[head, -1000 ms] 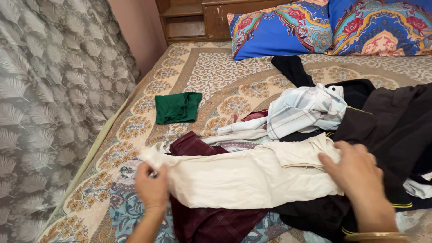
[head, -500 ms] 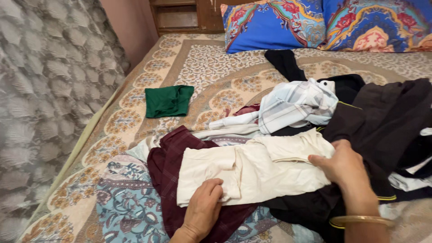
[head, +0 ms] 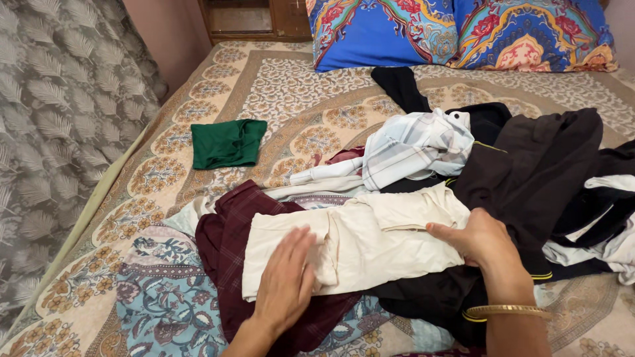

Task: The person folds a white garment and places it on the bed. They then pick up a maroon plaid shirt, button it, and lay it flat on the bed to fold.

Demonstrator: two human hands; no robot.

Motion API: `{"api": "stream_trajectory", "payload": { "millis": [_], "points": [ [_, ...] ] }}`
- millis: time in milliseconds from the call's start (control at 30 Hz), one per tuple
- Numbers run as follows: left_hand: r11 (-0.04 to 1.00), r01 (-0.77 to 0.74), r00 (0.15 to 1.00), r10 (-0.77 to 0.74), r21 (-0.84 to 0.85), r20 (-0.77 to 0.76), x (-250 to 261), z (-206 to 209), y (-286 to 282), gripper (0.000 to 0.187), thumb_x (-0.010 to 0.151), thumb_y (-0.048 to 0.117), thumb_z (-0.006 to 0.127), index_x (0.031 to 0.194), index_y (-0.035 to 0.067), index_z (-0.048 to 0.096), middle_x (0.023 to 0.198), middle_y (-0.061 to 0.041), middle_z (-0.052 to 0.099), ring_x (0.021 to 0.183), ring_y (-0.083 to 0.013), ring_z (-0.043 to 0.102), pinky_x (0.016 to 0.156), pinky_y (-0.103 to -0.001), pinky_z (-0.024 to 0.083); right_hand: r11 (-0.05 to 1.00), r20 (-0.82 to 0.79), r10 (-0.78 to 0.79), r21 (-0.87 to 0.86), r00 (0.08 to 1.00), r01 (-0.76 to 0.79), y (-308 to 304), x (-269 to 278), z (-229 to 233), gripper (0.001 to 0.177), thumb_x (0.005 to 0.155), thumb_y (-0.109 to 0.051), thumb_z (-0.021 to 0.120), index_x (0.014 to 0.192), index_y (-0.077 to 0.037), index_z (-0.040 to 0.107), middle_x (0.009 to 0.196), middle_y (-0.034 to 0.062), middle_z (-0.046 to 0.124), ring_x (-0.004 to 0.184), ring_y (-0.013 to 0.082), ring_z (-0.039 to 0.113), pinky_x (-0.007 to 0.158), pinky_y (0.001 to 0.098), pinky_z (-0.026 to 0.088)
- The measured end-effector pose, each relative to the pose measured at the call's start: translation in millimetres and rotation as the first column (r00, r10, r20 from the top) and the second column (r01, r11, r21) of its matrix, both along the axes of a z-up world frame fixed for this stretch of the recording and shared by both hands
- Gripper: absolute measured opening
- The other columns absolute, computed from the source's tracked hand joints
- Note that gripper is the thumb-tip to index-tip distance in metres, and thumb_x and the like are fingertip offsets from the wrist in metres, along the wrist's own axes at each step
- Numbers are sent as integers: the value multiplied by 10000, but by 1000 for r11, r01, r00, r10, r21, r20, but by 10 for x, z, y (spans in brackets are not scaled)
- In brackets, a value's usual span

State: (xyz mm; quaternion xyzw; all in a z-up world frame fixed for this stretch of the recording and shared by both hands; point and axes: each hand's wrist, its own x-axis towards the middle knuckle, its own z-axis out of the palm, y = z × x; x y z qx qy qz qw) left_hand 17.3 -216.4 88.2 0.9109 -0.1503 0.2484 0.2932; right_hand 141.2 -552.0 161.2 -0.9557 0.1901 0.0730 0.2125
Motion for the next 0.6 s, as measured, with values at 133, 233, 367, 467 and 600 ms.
{"api": "stream_trajectory", "payload": {
  "millis": [133, 233, 367, 467, 600],
  "points": [
    [965, -25, 971, 86, 262, -224, 214, -119, -146, 682, 1001, 331, 457, 1556, -26, 283, 1634, -222, 236, 1504, -377, 176, 1203, -551, 126, 966, 211, -6, 255, 977, -49, 4, -6, -58, 552, 644, -341, 880, 1050, 23, 796, 870, 180, 798, 748, 260, 758, 698, 361, 561],
    [952, 0, 909, 127, 306, -396, 213, -264, -231, 705, 1016, 439, 422, 1561, 30, 241, 1653, -173, 164, 1531, -346, 97, 1192, -532, 55, 899, 333, -47, 425, 942, -105, 21, -26, -63, 522, 685, -236, 840, 1141, 2, 748, 866, 174, 785, 704, 262, 703, 634, 366, 540],
    [984, -56, 966, 96, 168, -241, 161, -310, -230, 594, 1009, 343, 499, 1491, 15, 386, 1583, -207, 329, 1480, -370, 238, 1166, -537, 135, 872, 484, -5, 431, 875, -234, 130, -81, 26, 395, 775, -162, 778, 1119, 26, 725, 852, 150, 766, 701, 203, 677, 633, 352, 524],
    [975, -195, 975, 180, -107, -129, 165, -207, -165, 365, 952, 201, 593, 1275, 31, 575, 1332, -182, 577, 1291, -349, 491, 1100, -461, 357, 823, 642, 15, 427, 767, -374, 402, -77, 116, 362, 770, -113, 747, 1106, 17, 706, 871, 83, 758, 741, 124, 688, 662, 291, 534],
    [928, -308, 936, 256, -209, -242, 136, -142, -117, 141, 859, 35, 649, 992, 45, 694, 1015, -104, 702, 1039, -303, 625, 926, -390, 499, 745, 715, 24, 454, 699, -489, 796, -118, 146, 258, 791, -93, 730, 1024, 7, 681, 827, 43, 733, 718, 82, 646, 641, 268, 523]
  ]
}}
